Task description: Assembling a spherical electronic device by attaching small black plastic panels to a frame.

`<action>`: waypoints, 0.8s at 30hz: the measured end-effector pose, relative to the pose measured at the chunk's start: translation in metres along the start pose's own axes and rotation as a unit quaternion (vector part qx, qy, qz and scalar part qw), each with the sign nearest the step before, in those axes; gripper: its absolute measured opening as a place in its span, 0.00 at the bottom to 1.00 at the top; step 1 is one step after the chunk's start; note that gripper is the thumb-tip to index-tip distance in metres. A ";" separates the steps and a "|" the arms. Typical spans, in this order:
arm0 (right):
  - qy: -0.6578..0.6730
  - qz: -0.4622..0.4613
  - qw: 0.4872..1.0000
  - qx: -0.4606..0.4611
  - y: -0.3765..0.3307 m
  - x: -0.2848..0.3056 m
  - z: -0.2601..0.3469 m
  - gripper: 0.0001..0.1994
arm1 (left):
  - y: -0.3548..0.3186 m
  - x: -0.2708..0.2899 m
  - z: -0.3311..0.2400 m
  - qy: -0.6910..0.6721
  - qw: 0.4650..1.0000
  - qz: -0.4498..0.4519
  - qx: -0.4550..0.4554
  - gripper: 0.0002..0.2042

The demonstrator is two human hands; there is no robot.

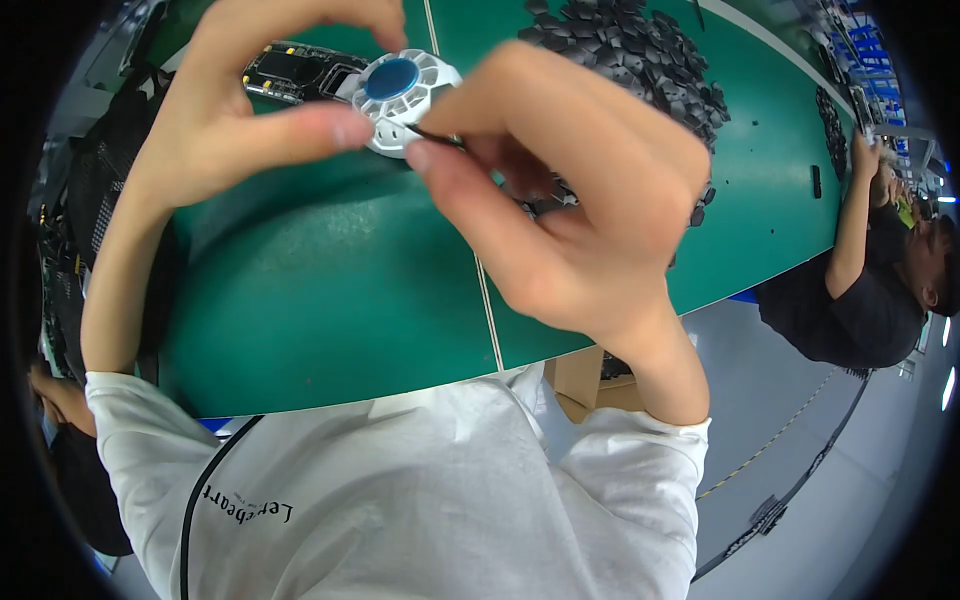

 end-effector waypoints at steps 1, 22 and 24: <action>-0.025 0.024 0.999 0.005 -0.001 -0.002 0.001 0.15 | -0.004 0.002 0.006 0.030 0.999 0.015 -0.016 0.13; -0.133 0.105 0.967 0.191 -0.019 -0.034 0.013 0.12 | -0.057 -0.013 0.036 0.125 0.986 -0.102 -0.041 0.09; -0.099 0.108 0.979 0.141 -0.016 -0.040 0.006 0.12 | -0.058 -0.014 0.036 0.128 0.986 -0.105 -0.033 0.12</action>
Point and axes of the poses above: each hand's wrist, its own y-axis towards the middle knuckle, its own x-axis out of the back of the hand, z = x × y, the point moved 3 cm from there along y, towards the middle knuckle, and after that the axes turned 14 degrees about -y, right-handed, at the moved point
